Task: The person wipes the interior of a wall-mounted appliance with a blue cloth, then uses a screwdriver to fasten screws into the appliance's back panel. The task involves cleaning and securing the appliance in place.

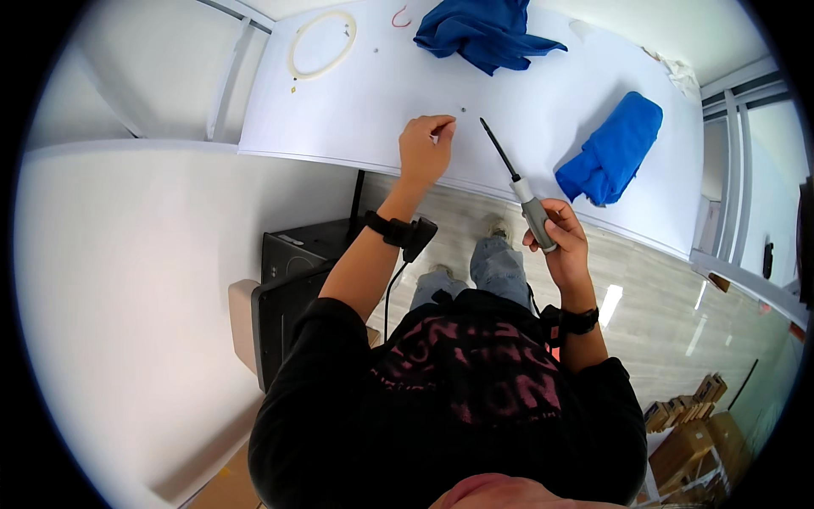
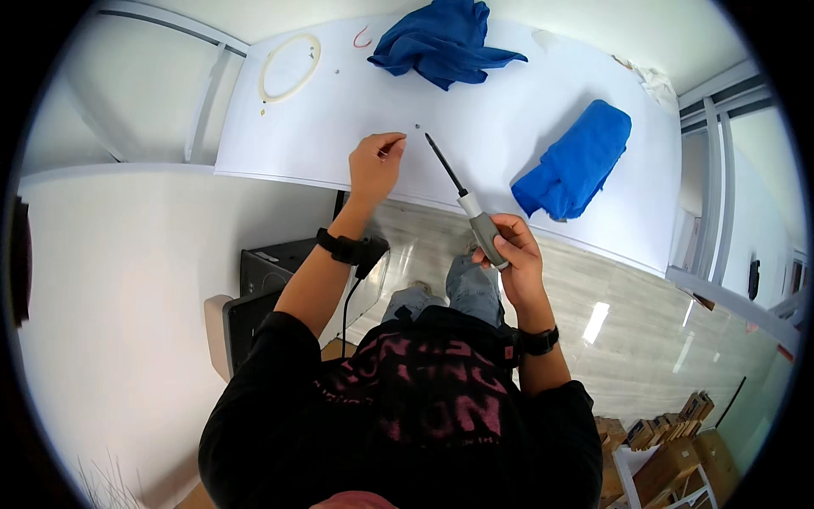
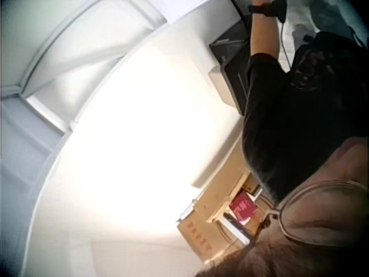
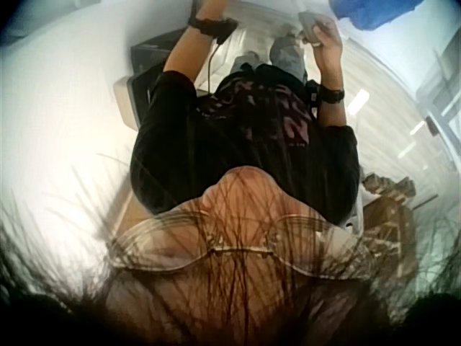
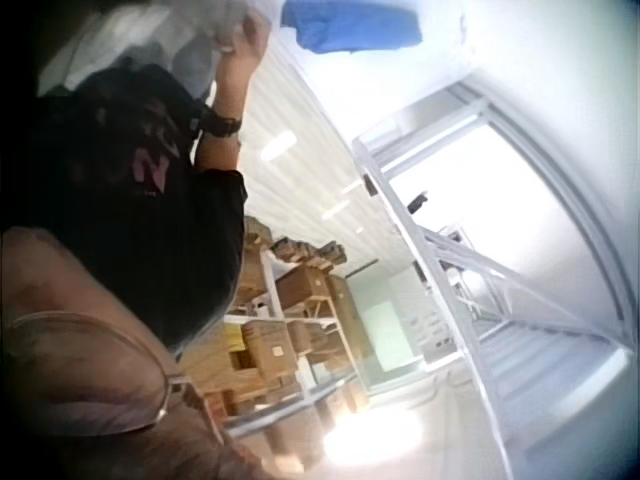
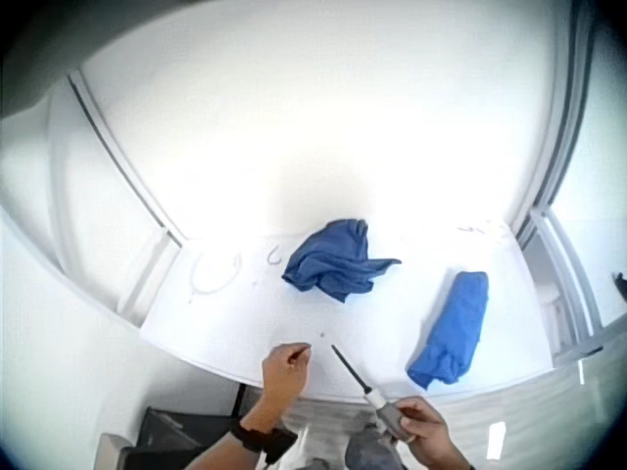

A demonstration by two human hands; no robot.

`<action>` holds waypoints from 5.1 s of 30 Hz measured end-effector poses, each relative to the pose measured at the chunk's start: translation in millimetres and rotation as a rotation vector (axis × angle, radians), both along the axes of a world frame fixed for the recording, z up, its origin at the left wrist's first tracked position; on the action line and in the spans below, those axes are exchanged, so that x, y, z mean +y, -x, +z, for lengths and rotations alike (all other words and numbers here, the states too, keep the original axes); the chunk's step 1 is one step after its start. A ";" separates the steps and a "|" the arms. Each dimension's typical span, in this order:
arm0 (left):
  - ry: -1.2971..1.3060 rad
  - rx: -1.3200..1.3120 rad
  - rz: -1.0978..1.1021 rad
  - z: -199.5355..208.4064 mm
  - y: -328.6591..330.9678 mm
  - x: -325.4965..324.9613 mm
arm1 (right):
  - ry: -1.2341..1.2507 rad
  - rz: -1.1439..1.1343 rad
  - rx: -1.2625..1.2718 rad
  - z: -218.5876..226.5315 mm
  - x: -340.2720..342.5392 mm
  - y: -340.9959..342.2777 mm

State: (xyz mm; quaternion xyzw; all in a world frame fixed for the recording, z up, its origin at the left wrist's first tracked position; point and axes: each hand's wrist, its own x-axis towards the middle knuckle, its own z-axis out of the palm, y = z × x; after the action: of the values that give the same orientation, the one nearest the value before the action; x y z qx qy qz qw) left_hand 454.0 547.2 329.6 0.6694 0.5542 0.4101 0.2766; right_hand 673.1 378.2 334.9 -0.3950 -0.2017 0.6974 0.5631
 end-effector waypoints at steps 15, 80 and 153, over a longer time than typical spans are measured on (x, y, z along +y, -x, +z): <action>-0.198 0.232 0.028 -22.1 -15.8 7.8 | 0.060 0.094 -0.018 -6.0 44.7 -13.7; 0.523 -1.132 0.611 -86.1 301.1 -270.6 | 0.220 0.572 -0.042 -69.3 -108.8 317.3; 0.564 -1.239 0.752 -86.8 303.5 -261.1 | 0.105 0.624 -0.344 -77.2 -107.4 317.7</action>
State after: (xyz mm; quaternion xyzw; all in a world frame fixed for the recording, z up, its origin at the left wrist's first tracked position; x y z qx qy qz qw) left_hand 150.4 286.1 242.9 -0.0106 0.5716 0.6193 0.5382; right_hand 355.4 270.8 257.7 -0.4543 -0.3684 0.7684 0.2598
